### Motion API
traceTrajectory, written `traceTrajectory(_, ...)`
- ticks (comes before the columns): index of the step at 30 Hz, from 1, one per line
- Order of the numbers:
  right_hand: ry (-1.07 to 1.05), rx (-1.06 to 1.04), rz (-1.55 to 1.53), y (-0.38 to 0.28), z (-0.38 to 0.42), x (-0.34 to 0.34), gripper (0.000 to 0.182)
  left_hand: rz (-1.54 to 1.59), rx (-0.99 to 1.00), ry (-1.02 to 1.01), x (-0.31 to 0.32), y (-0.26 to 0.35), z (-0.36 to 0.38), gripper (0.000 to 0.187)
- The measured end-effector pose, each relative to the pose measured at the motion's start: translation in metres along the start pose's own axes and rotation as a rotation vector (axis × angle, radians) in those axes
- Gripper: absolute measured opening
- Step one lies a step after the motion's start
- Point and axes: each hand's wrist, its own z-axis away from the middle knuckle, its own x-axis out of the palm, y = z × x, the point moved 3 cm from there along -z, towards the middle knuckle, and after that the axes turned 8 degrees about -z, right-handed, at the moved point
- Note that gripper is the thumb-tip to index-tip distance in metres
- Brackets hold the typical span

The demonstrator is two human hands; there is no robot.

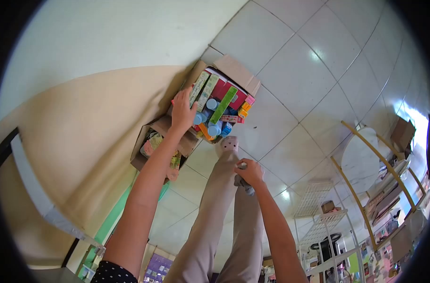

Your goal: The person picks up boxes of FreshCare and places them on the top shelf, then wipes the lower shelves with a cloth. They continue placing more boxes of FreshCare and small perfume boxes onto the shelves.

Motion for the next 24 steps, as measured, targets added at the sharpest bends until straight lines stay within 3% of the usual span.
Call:
traceTrajectory(2, -0.030, 0.006, -0.014, -0.016, 0.012, 0.004, 0.025, 0.014, 0.106, 0.128, -0.026, 0.021, 0.000, 0.041)
traceTrajectory(3, -0.015, -0.005, -0.021, -0.002, -0.026, 0.005, 0.025, 0.012, 0.120, 0.140, -0.002, 0.029, -0.018, 0.041)
traceTrajectory(6, -0.026, 0.002, -0.032, -0.005, -0.032, 0.012, 0.024, 0.044, 0.259, 0.055, 0.005, 0.053, -0.017, 0.030)
traceTrajectory(9, -0.026, 0.036, -0.078, -0.014, -0.037, 0.013, 0.023, -0.046, 0.255, -0.023, 0.025, 0.074, -0.011, 0.029)
traceTrajectory(13, 0.063, -0.027, -0.086, -0.020, -0.046, 0.008, 0.028, -0.161, 0.199, 0.016, 0.046, 0.095, -0.014, 0.047)
traceTrajectory(14, 0.077, -0.022, -0.088, -0.021, -0.047, 0.007, 0.028, -0.216, 0.173, -0.017, 0.051, 0.097, -0.016, 0.060)
traceTrajectory(18, 0.000, 0.017, -0.117, -0.023, -0.055, 0.006, 0.024, -0.262, 0.125, -0.095, 0.057, 0.101, -0.023, 0.069)
traceTrajectory(24, 0.050, 0.030, -0.157, -0.027, -0.057, 0.004, 0.023, -0.064, 0.141, 0.243, 0.035, 0.086, -0.019, 0.055)
